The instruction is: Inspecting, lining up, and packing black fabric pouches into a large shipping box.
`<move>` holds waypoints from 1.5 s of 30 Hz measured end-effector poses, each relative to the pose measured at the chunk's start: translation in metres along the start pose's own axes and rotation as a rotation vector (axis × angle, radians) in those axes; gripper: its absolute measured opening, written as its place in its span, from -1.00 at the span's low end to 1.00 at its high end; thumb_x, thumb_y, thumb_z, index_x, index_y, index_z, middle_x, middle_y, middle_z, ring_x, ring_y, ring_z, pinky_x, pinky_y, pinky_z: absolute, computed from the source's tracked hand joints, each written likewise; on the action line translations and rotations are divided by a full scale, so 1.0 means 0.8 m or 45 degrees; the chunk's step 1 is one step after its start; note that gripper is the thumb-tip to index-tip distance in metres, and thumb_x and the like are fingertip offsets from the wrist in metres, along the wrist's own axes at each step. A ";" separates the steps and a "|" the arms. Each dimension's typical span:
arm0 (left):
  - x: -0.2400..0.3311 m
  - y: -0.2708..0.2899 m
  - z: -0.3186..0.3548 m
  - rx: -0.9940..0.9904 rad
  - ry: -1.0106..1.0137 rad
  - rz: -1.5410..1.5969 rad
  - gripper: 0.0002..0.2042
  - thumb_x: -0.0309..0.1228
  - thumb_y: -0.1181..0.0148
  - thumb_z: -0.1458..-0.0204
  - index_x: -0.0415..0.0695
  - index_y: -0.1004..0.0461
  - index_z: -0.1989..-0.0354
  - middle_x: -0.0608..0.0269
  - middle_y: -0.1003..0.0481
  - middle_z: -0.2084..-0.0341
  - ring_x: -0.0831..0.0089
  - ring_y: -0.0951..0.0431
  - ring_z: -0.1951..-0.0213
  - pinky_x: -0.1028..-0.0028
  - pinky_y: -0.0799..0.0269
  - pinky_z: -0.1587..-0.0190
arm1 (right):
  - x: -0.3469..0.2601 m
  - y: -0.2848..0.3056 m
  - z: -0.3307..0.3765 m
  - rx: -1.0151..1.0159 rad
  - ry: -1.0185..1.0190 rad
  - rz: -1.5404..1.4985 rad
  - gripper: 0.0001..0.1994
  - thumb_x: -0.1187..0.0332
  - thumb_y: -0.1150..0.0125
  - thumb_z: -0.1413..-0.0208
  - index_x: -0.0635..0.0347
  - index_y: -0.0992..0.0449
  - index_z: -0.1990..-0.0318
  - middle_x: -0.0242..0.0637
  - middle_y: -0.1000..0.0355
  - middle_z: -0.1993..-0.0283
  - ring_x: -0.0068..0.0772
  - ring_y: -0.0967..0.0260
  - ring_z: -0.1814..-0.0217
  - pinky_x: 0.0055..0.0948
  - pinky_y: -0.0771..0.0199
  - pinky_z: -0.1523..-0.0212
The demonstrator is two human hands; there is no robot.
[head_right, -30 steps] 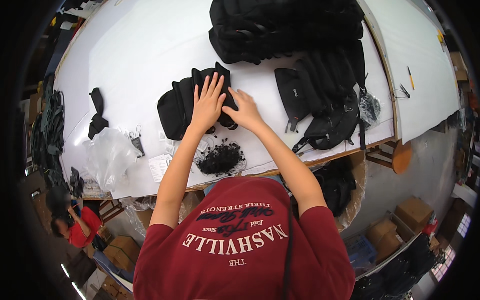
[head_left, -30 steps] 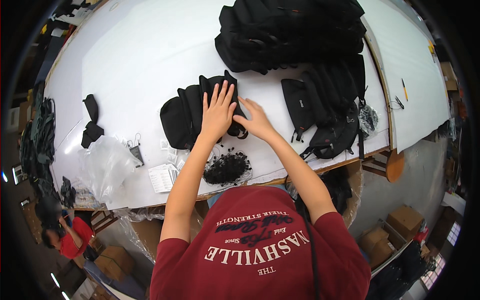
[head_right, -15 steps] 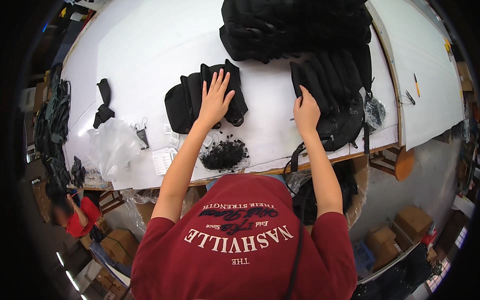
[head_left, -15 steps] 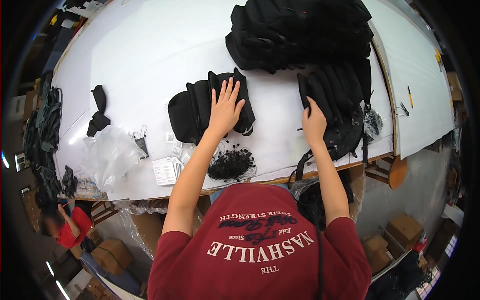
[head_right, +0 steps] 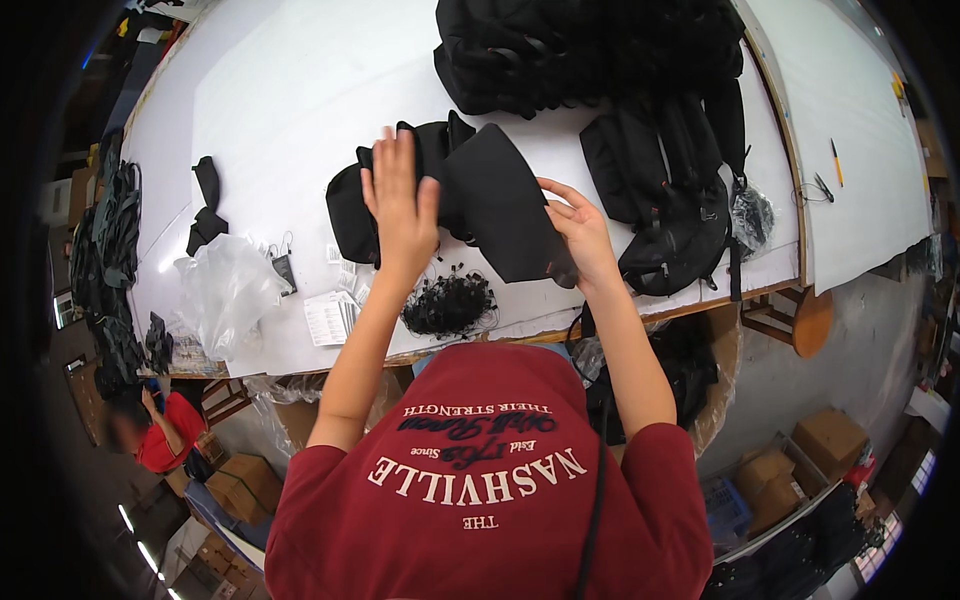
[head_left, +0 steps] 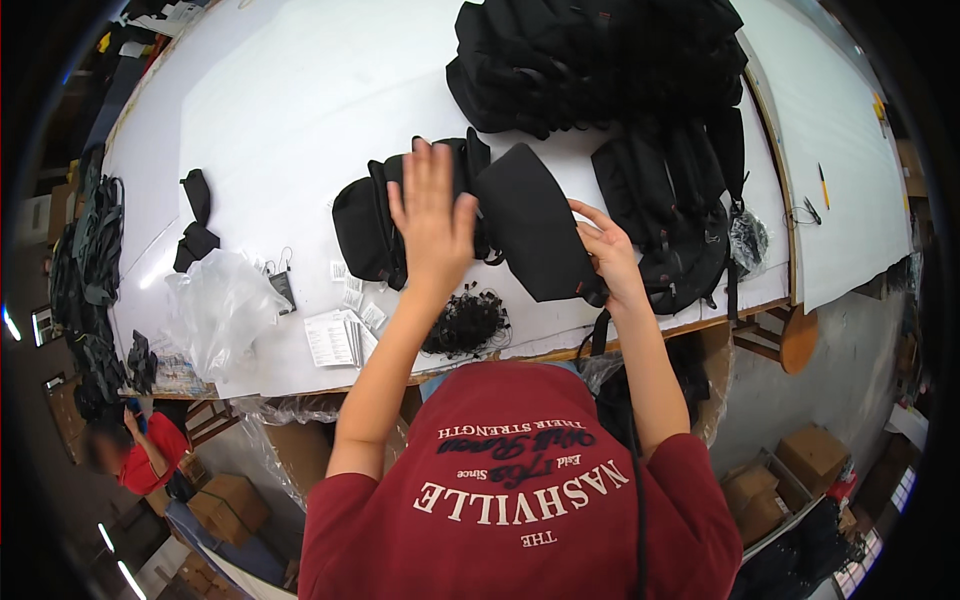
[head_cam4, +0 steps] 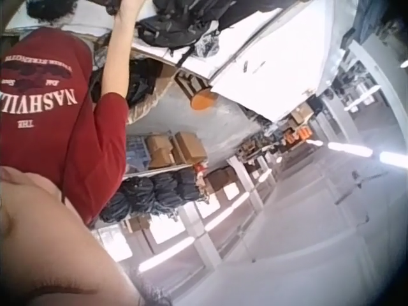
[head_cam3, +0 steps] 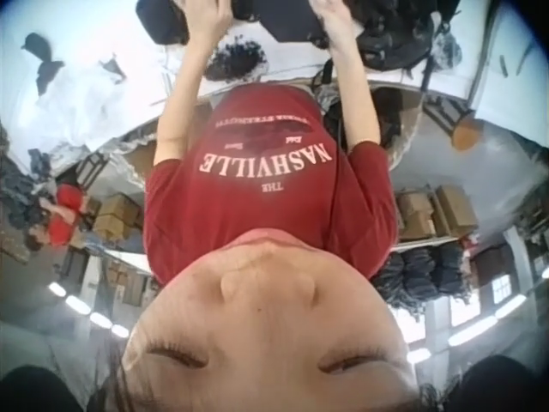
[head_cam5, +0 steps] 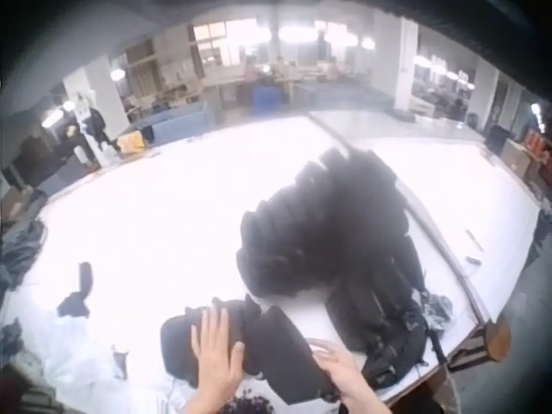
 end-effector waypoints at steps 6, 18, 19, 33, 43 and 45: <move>0.117 0.001 0.100 -1.634 -0.302 1.127 -0.60 -0.15 -0.06 -0.18 -0.21 -0.48 -0.02 -0.02 -0.45 -0.05 0.07 -0.32 -0.20 0.16 -0.15 -0.25 | 0.018 0.010 -0.024 -0.032 0.019 -0.179 -0.52 0.61 0.01 -0.13 0.33 -0.22 -0.24 -0.15 -0.53 0.13 -0.51 -0.53 0.18 -0.60 -0.56 0.20; 0.012 0.087 0.009 -0.432 -0.078 0.743 -0.59 -0.74 -0.19 0.24 -0.10 -0.60 0.16 0.28 -0.48 0.22 0.40 -0.49 0.16 0.43 -0.45 0.13 | 0.081 -0.031 0.023 -0.669 -0.675 -0.272 -0.51 0.48 -0.01 -0.17 0.31 -0.14 -0.27 -0.06 -0.44 0.00 -0.47 -0.51 0.12 -0.57 -0.55 0.15; 0.012 0.087 0.014 -0.432 -0.073 0.741 -0.59 -0.74 -0.19 0.24 -0.10 -0.60 0.16 0.28 -0.48 0.22 0.40 -0.49 0.16 0.43 -0.45 0.13 | 0.081 -0.026 0.022 -0.671 -0.680 -0.274 -0.51 0.48 -0.01 -0.17 0.31 -0.14 -0.27 -0.06 -0.44 0.00 -0.47 -0.51 0.12 -0.57 -0.55 0.15; -0.039 0.048 0.091 -0.702 0.734 1.109 -0.69 -0.45 -0.23 -0.01 -0.18 -0.47 0.04 0.35 -0.51 0.37 0.66 -0.46 0.28 0.62 -0.37 0.16 | -0.042 -0.080 0.086 -0.355 0.652 1.433 -0.48 0.41 -0.41 0.14 0.10 -0.41 -0.06 -0.27 -0.37 -0.08 -0.28 -0.38 0.02 -0.43 -0.41 0.10; -0.023 0.079 0.110 -0.344 0.325 0.922 -0.51 -0.54 -0.32 0.04 -0.14 -0.33 -0.11 0.27 -0.45 0.10 0.58 -0.45 0.24 0.60 -0.37 0.14 | -0.048 -0.074 0.099 -0.224 0.966 1.390 -0.78 0.47 -0.25 -0.05 0.26 -0.54 0.12 -0.16 -0.50 0.02 -0.18 -0.49 0.07 -0.42 -0.49 0.12; -0.007 0.086 0.103 -0.242 0.245 0.935 -0.65 -0.59 -0.25 -0.01 -0.19 -0.42 -0.01 0.22 -0.49 0.07 0.57 -0.49 0.22 0.62 -0.38 0.18 | -0.052 -0.073 0.101 -0.188 1.008 1.273 -0.81 0.46 -0.21 -0.09 0.26 -0.54 0.13 -0.18 -0.51 0.02 -0.22 -0.51 0.08 -0.44 -0.48 0.12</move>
Point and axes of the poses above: each hand's wrist, its own z-axis away from the middle knuckle, its own y-axis out of the back of the hand, x = y × z, the point moved 6 cm from there along -z, towards the middle knuckle
